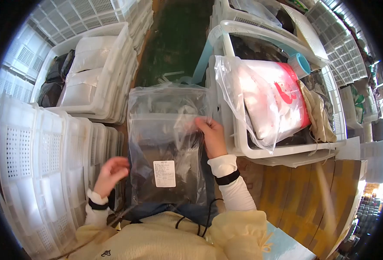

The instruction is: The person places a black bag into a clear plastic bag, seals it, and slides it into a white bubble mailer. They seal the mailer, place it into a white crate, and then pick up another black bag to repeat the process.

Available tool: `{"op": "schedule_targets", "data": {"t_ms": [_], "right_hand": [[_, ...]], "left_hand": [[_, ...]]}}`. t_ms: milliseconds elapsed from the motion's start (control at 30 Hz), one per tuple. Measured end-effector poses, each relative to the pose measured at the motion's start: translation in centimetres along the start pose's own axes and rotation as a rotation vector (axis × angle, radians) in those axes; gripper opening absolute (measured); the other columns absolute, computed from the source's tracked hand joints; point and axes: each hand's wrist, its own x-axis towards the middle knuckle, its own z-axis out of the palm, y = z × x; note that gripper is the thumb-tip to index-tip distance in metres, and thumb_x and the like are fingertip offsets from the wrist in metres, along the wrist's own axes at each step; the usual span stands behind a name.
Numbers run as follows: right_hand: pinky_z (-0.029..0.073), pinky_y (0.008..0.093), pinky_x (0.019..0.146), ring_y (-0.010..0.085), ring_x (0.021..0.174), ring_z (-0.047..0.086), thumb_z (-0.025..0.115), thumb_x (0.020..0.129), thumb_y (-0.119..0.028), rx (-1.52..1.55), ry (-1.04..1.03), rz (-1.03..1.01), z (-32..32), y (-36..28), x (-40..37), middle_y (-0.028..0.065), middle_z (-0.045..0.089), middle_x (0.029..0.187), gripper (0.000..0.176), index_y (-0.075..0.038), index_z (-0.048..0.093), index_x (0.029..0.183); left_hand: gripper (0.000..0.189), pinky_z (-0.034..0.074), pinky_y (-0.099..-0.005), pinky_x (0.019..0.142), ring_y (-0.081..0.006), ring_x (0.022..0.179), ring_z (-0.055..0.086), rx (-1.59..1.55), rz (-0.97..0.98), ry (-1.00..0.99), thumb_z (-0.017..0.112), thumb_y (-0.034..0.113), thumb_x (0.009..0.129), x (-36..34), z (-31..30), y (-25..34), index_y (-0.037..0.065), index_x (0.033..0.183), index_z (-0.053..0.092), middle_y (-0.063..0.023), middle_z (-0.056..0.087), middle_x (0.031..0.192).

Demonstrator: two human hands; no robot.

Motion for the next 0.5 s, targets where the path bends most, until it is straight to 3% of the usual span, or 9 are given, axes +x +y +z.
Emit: {"op": "schedule_targets", "data": {"t_ms": [67, 167, 267, 500], "right_hand": [[0.048, 0.0249, 0.069, 0.0125, 0.074, 0.060, 0.059, 0.088, -0.015, 0.019, 0.024, -0.042, 0.1, -0.1, 0.8, 0.0051, 0.064, 0.084, 0.017, 0.000, 0.062, 0.095], [0.050, 0.0264, 0.070, 0.0160, 0.076, 0.062, 0.056, 0.089, -0.014, 0.040, 0.017, -0.050, 0.5, -0.8, 1.6, 0.0093, 0.065, 0.087, 0.017, 0.002, 0.061, 0.094], [0.051, 0.0286, 0.073, 0.0201, 0.079, 0.064, 0.054, 0.090, -0.013, 0.100, 0.006, -0.008, 1.3, -2.1, 1.8, 0.0139, 0.065, 0.091, 0.018, 0.002, 0.059, 0.097], [0.052, 0.0319, 0.074, 0.0229, 0.079, 0.064, 0.052, 0.089, -0.007, 0.096, -0.006, -0.189, 1.9, -2.9, 2.6, 0.0160, 0.065, 0.091, 0.014, 0.003, 0.057, 0.098]], "left_hand": [[0.040, 0.045, -0.0300, 0.085, -0.0180, 0.098, 0.056, 0.014, 0.042, -0.024, 0.059, 0.013, 0.085, 2.5, -0.6, 2.9, 0.001, 0.121, 0.048, -0.0122, 0.056, 0.113], [0.041, 0.044, -0.0331, 0.088, -0.0201, 0.103, 0.056, -0.085, 0.053, -0.024, 0.054, 0.023, 0.090, 7.6, -0.9, 4.9, -0.004, 0.120, 0.048, -0.0133, 0.057, 0.115], [0.035, 0.046, -0.0326, 0.086, -0.0207, 0.098, 0.059, -0.467, -0.068, -0.295, 0.055, 0.020, 0.090, 12.2, 0.1, 4.7, -0.004, 0.115, 0.052, -0.0125, 0.059, 0.110], [0.020, 0.051, -0.0328, 0.081, -0.0227, 0.089, 0.063, -0.461, 0.075, -0.200, 0.058, 0.010, 0.087, 15.0, 0.9, 7.4, -0.003, 0.103, 0.057, -0.0119, 0.064, 0.096]]}}
